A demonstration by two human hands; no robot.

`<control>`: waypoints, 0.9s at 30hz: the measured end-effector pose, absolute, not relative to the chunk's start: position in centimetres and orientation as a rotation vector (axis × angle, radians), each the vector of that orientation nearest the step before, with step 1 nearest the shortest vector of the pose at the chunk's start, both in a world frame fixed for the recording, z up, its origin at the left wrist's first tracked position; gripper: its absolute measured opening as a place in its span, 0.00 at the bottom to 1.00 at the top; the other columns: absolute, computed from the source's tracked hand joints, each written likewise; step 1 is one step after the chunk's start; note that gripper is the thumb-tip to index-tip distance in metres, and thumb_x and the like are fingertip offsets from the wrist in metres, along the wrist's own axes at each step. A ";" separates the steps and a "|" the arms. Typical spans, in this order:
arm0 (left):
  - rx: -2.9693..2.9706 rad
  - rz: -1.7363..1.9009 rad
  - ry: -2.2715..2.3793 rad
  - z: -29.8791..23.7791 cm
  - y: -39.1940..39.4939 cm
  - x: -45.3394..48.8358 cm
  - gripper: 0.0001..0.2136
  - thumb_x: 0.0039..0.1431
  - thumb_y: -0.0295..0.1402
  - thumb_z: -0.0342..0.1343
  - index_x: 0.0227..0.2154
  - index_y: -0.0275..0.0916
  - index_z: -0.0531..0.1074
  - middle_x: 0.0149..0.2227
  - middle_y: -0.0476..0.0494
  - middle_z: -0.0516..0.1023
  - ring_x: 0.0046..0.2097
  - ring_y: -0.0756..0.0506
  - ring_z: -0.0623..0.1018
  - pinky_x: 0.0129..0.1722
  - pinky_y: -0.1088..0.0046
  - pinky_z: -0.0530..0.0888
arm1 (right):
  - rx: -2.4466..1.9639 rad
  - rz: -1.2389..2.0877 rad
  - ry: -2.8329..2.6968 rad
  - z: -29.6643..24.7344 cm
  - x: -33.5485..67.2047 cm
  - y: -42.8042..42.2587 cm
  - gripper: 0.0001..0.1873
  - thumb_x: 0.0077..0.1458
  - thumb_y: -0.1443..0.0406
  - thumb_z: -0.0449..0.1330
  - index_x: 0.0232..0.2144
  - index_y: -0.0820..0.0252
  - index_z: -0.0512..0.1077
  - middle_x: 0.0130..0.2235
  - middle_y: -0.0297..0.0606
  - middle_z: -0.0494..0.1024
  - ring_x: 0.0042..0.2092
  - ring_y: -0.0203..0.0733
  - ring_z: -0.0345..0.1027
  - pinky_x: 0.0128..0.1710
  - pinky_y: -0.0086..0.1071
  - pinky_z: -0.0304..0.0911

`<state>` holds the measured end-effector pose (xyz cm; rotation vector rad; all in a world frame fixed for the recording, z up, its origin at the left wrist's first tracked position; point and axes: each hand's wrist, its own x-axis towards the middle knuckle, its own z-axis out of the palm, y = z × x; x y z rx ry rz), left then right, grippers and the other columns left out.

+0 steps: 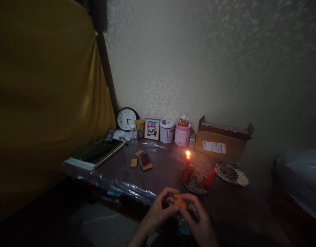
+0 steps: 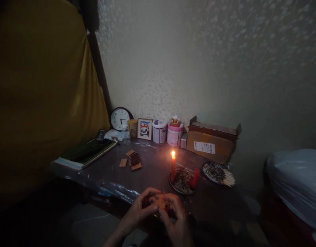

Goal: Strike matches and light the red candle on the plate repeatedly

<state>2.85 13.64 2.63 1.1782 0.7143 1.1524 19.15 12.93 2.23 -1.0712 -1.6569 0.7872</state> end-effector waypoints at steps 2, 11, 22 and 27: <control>1.180 1.157 0.706 2.6 13.7 2.9 0.19 0.44 0.38 0.63 0.41 0.39 0.69 0.27 0.51 0.69 0.30 0.50 0.68 0.31 0.75 0.64 | -1.062 0.789 -1.660 2.5 19.1 12.9 0.11 0.52 0.61 0.58 0.39 0.55 0.68 0.39 0.36 0.77 0.37 0.41 0.74 0.36 0.28 0.70; 1.183 1.152 0.702 2.7 13.5 2.9 0.19 0.45 0.37 0.62 0.41 0.38 0.68 0.27 0.52 0.67 0.29 0.51 0.67 0.30 0.76 0.64 | -1.097 0.835 -1.681 2.3 19.3 12.9 0.12 0.52 0.59 0.58 0.40 0.55 0.68 0.39 0.37 0.77 0.39 0.43 0.74 0.37 0.30 0.70; 1.200 1.159 0.713 2.4 13.8 2.9 0.18 0.46 0.36 0.62 0.41 0.38 0.69 0.27 0.51 0.68 0.30 0.51 0.68 0.31 0.76 0.64 | -1.080 0.808 -1.671 2.1 19.1 13.0 0.10 0.52 0.60 0.58 0.38 0.54 0.68 0.39 0.37 0.77 0.39 0.43 0.74 0.37 0.30 0.70; 1.187 1.152 0.708 2.6 13.7 2.9 0.18 0.46 0.36 0.62 0.41 0.38 0.69 0.27 0.51 0.68 0.30 0.51 0.68 0.30 0.76 0.64 | -1.086 0.791 -1.668 2.2 19.2 13.0 0.10 0.52 0.61 0.58 0.39 0.55 0.68 0.39 0.37 0.77 0.39 0.43 0.74 0.37 0.29 0.70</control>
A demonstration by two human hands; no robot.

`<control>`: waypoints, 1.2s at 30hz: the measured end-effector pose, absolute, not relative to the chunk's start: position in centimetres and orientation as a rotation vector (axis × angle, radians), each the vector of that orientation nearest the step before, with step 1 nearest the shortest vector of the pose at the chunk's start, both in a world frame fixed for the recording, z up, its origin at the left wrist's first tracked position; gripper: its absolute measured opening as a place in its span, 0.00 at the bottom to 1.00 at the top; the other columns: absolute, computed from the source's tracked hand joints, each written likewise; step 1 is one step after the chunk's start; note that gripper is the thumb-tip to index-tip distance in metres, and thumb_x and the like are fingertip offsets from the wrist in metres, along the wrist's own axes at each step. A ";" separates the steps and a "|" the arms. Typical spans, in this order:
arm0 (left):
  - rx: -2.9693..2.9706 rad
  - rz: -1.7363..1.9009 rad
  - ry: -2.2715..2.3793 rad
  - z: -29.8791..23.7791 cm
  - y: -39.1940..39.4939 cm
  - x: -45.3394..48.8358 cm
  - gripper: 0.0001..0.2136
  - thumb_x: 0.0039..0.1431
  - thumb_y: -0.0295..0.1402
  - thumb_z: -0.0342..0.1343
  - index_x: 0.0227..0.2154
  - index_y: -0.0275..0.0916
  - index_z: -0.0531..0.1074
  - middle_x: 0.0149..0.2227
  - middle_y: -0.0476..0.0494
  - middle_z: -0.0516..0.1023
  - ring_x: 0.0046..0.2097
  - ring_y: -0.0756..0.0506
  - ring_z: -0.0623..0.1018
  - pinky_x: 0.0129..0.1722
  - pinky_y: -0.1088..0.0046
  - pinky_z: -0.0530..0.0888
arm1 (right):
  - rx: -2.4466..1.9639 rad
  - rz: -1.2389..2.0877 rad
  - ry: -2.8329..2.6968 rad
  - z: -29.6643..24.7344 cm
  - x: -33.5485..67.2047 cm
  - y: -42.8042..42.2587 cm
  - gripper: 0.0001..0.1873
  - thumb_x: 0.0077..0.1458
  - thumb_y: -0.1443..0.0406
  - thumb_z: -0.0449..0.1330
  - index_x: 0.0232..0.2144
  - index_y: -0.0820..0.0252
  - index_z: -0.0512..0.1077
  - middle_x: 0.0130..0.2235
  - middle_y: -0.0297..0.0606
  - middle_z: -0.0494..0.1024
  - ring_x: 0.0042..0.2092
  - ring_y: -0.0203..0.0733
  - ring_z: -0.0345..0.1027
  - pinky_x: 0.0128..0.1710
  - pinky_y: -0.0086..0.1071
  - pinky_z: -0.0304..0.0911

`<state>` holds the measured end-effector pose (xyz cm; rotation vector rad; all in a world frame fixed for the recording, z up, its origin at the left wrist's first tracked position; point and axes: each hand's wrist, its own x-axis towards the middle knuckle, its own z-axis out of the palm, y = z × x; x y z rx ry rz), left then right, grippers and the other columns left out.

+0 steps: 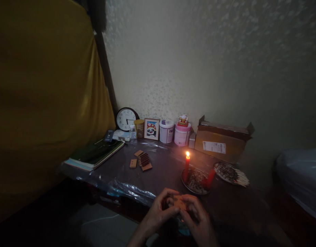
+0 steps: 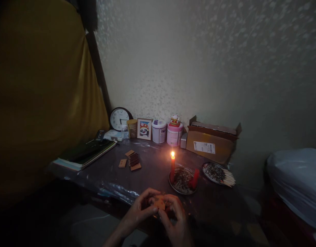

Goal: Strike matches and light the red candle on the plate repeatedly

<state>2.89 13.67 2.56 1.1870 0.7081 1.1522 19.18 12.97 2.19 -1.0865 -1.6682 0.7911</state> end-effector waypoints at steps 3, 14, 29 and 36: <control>1.180 1.149 0.700 2.7 13.6 2.9 0.18 0.46 0.35 0.62 0.41 0.38 0.69 0.26 0.52 0.67 0.29 0.52 0.67 0.30 0.77 0.64 | -1.081 0.804 -1.689 2.2 19.3 13.0 0.11 0.53 0.61 0.57 0.39 0.54 0.67 0.39 0.37 0.77 0.39 0.43 0.73 0.37 0.30 0.70; 1.185 1.141 0.699 2.6 13.6 2.9 0.17 0.47 0.35 0.62 0.41 0.38 0.68 0.27 0.52 0.67 0.29 0.52 0.67 0.30 0.76 0.64 | -1.065 0.830 -1.693 2.3 19.3 13.0 0.10 0.53 0.61 0.57 0.39 0.54 0.67 0.40 0.37 0.76 0.38 0.42 0.73 0.37 0.29 0.69; 1.185 1.155 0.669 2.9 13.5 2.8 0.18 0.47 0.34 0.61 0.42 0.37 0.67 0.27 0.52 0.66 0.30 0.52 0.66 0.31 0.76 0.63 | -1.069 0.878 -1.645 2.6 19.2 12.8 0.11 0.52 0.60 0.58 0.38 0.55 0.68 0.40 0.38 0.77 0.36 0.41 0.74 0.35 0.28 0.70; 1.180 1.153 0.648 2.7 13.7 2.9 0.18 0.47 0.34 0.61 0.42 0.37 0.67 0.28 0.51 0.67 0.30 0.52 0.66 0.30 0.76 0.63 | -1.057 0.944 -1.619 2.5 19.1 12.8 0.11 0.53 0.60 0.57 0.39 0.55 0.67 0.42 0.39 0.76 0.39 0.42 0.74 0.38 0.30 0.70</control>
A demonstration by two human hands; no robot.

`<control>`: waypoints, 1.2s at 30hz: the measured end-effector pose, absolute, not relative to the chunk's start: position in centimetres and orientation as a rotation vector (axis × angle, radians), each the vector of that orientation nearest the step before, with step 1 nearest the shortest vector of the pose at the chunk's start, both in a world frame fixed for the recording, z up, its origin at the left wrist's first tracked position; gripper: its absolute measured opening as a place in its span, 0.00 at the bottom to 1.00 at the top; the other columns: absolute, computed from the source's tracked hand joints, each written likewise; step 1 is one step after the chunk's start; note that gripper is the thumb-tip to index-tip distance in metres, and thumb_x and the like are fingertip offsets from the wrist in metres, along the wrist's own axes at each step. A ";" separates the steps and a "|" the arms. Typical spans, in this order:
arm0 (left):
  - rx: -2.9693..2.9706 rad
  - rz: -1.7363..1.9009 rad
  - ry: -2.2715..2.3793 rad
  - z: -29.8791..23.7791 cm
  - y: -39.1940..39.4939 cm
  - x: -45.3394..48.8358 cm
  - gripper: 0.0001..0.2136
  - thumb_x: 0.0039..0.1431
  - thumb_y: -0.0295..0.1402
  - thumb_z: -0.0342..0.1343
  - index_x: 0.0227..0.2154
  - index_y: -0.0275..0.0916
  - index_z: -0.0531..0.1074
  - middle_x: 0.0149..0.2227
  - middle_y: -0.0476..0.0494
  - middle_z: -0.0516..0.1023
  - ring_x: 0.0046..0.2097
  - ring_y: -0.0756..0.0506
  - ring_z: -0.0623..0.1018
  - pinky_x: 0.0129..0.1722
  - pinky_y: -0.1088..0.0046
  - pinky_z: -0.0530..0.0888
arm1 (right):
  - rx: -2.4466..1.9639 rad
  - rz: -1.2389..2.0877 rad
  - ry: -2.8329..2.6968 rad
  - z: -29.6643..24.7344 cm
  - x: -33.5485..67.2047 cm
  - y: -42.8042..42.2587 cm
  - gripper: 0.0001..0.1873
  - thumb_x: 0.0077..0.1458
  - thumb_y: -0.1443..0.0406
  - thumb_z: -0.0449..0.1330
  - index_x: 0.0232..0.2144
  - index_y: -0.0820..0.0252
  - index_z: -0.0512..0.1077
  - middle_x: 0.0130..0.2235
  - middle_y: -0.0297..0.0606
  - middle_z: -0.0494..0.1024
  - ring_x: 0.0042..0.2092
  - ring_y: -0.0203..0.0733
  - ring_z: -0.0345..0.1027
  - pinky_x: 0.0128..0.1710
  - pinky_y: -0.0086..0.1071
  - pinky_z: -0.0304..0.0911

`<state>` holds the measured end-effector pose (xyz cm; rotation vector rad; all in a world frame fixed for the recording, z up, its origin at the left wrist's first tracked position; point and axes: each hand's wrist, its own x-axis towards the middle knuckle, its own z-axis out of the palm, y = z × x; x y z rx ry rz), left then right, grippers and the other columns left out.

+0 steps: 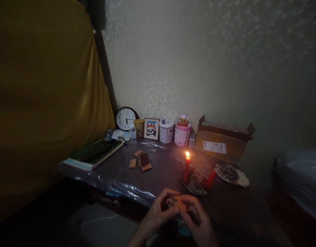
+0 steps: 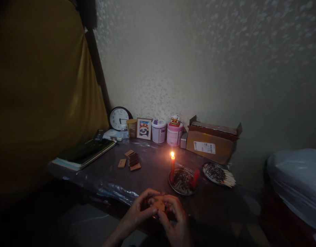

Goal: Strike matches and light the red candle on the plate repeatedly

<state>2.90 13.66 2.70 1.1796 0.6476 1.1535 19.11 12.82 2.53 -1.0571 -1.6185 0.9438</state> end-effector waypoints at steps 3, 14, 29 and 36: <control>1.192 1.157 0.653 2.9 13.5 2.9 0.17 0.48 0.33 0.61 0.41 0.36 0.67 0.28 0.51 0.68 0.30 0.52 0.66 0.31 0.76 0.63 | -1.045 0.922 -1.620 2.7 19.0 12.8 0.10 0.53 0.61 0.58 0.39 0.55 0.68 0.41 0.38 0.76 0.39 0.42 0.74 0.37 0.29 0.70; 1.158 1.148 0.629 3.0 13.6 2.9 0.18 0.46 0.33 0.62 0.41 0.37 0.67 0.28 0.51 0.68 0.30 0.52 0.67 0.31 0.77 0.63 | -1.037 0.917 -1.655 2.7 19.1 12.9 0.10 0.53 0.61 0.57 0.39 0.55 0.68 0.43 0.39 0.75 0.40 0.42 0.73 0.38 0.29 0.70; 1.213 1.170 0.736 3.5 13.2 3.0 0.15 0.47 0.34 0.61 0.40 0.38 0.69 0.30 0.50 0.69 0.32 0.51 0.67 0.32 0.76 0.64 | -1.034 0.911 -1.609 3.0 19.0 12.8 0.12 0.51 0.59 0.59 0.39 0.55 0.69 0.40 0.38 0.77 0.36 0.41 0.74 0.35 0.28 0.71; 1.245 1.197 0.740 3.9 13.2 3.1 0.16 0.46 0.36 0.61 0.39 0.39 0.70 0.31 0.50 0.67 0.32 0.51 0.66 0.32 0.76 0.64 | -1.055 0.856 -1.644 3.6 19.0 12.8 0.13 0.51 0.58 0.59 0.39 0.55 0.70 0.41 0.38 0.78 0.36 0.41 0.74 0.35 0.28 0.71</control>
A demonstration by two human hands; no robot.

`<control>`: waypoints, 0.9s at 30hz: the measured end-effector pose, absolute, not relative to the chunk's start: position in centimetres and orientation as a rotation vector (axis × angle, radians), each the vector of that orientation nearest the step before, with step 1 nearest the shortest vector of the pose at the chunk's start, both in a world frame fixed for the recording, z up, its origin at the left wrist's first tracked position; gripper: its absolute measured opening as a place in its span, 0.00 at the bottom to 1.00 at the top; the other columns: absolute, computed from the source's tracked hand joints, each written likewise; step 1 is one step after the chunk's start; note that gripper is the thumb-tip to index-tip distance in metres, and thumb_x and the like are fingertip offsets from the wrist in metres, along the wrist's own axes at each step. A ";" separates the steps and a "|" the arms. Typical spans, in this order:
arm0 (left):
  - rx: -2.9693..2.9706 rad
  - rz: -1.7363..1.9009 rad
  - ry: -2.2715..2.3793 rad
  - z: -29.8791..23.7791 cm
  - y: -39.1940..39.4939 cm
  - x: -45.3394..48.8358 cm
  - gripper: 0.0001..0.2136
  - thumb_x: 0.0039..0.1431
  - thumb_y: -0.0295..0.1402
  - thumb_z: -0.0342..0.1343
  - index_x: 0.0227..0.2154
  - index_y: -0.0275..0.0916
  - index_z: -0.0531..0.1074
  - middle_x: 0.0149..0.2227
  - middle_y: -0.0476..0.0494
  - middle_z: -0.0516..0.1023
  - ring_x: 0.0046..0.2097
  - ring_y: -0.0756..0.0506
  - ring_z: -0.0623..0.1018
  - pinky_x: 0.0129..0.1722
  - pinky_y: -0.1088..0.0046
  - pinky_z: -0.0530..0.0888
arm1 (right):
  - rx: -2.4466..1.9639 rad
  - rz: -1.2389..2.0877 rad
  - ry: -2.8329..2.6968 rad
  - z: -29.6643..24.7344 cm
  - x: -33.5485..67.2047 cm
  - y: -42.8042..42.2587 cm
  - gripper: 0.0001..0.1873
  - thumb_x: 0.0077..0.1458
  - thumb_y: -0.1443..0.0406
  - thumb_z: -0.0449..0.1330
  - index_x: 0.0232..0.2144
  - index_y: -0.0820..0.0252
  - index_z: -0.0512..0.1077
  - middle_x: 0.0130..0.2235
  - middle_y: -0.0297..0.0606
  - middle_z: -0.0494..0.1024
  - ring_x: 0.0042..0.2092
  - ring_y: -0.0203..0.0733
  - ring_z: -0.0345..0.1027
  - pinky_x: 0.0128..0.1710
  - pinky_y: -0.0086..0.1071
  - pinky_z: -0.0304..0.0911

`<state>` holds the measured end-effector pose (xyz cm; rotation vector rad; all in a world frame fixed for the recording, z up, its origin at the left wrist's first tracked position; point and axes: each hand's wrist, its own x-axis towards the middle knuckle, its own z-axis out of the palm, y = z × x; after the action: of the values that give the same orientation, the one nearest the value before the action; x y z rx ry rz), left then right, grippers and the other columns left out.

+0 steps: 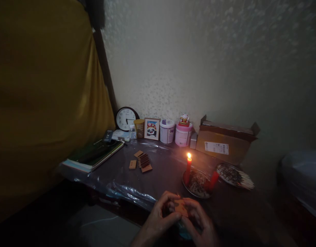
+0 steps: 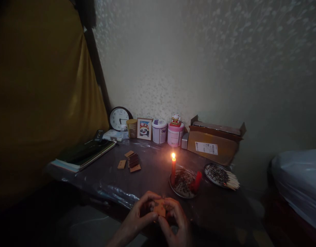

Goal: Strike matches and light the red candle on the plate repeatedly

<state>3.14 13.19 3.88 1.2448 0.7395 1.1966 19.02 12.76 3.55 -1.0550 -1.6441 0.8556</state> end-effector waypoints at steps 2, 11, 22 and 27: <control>1.259 1.202 0.740 4.0 13.2 3.1 0.16 0.46 0.36 0.62 0.39 0.39 0.70 0.33 0.49 0.66 0.33 0.50 0.67 0.33 0.75 0.65 | -1.082 0.882 -1.651 3.7 19.1 12.7 0.14 0.51 0.57 0.58 0.40 0.55 0.70 0.42 0.39 0.77 0.38 0.42 0.74 0.37 0.29 0.71; 1.295 1.219 0.716 3.6 13.4 3.1 0.16 0.45 0.38 0.62 0.39 0.40 0.70 0.35 0.49 0.66 0.35 0.49 0.67 0.35 0.74 0.64 | -1.085 1.033 -1.628 3.7 19.1 12.6 0.17 0.50 0.55 0.58 0.41 0.55 0.68 0.42 0.41 0.76 0.41 0.44 0.73 0.41 0.31 0.70; 1.323 1.212 0.695 3.3 13.6 3.2 0.17 0.45 0.37 0.62 0.39 0.40 0.70 0.37 0.47 0.66 0.36 0.48 0.67 0.35 0.74 0.65 | -1.067 1.005 -1.478 3.4 18.4 12.5 0.19 0.48 0.51 0.59 0.37 0.56 0.70 0.39 0.40 0.78 0.38 0.45 0.75 0.36 0.30 0.70; 1.341 1.212 0.697 3.3 13.5 3.1 0.17 0.46 0.36 0.62 0.40 0.41 0.70 0.37 0.47 0.67 0.38 0.47 0.68 0.38 0.72 0.66 | -1.022 1.038 -1.458 3.2 18.4 12.6 0.16 0.48 0.53 0.59 0.36 0.55 0.71 0.39 0.39 0.78 0.37 0.44 0.74 0.37 0.29 0.70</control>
<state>3.09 13.55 3.32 1.3414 0.6968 1.2121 18.40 12.62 3.21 -1.0218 -1.4576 1.0382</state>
